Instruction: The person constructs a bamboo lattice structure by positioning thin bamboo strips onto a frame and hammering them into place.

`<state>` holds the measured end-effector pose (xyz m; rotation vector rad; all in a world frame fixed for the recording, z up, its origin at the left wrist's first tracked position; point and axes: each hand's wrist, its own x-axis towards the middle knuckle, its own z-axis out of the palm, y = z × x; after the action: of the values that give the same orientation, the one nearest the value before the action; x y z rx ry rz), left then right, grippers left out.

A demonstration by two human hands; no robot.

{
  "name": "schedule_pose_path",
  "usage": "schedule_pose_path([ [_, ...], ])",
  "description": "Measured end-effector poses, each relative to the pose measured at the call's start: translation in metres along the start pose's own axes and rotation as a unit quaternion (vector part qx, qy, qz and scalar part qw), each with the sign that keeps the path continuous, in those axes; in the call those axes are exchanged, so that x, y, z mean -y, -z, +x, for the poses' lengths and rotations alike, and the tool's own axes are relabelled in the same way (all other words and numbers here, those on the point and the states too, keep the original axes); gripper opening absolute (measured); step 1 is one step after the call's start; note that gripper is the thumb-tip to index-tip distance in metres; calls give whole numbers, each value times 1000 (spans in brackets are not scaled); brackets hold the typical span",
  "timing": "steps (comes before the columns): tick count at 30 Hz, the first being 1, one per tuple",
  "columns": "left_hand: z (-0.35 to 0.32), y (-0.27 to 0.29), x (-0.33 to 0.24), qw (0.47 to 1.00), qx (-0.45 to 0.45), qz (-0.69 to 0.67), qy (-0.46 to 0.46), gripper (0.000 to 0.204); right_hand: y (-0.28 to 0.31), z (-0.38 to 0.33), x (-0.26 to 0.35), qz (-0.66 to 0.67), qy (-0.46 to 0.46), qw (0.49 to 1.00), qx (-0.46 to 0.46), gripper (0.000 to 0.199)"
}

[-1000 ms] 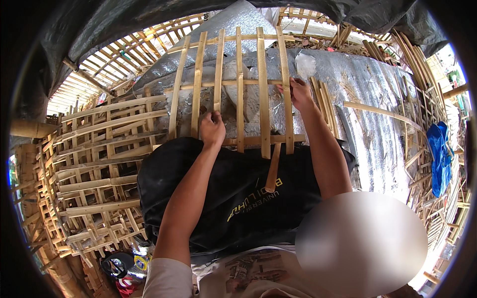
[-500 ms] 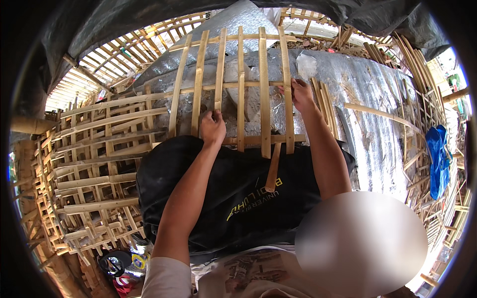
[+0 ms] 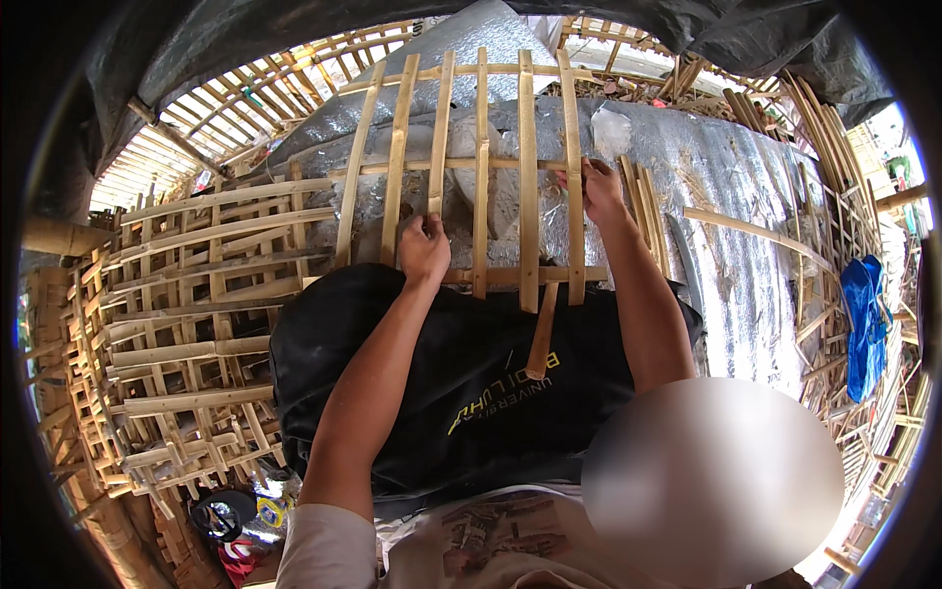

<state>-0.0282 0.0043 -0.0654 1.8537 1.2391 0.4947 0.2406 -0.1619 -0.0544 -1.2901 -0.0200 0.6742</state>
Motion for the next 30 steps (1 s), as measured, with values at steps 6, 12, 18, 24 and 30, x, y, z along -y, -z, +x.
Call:
schedule_pose_path([
  [6, -2, 0, -3, 1000, -8, 12, 2, 37, -1, 0, -1, 7, 3, 1000, -7, 27],
  [12, -3, 3, -6, 1000, 6, 11, 6, 38, -1, -1, 0, 1, 6, 1000, -3, 27],
  [18, -2, 0, -3, 1000, -20, 18, -15, 39, 6, 5, -1, -22, 10, 1000, 8, 28],
  [24, 3, -3, 4, 1000, -14, 19, 0, 38, 5, 4, -3, 0, 10, 1000, 15, 27],
  [30, 1, -3, 2, 1000, -17, 14, 3, 38, 4, 2, -3, 15, 7, 1000, 11, 27],
])
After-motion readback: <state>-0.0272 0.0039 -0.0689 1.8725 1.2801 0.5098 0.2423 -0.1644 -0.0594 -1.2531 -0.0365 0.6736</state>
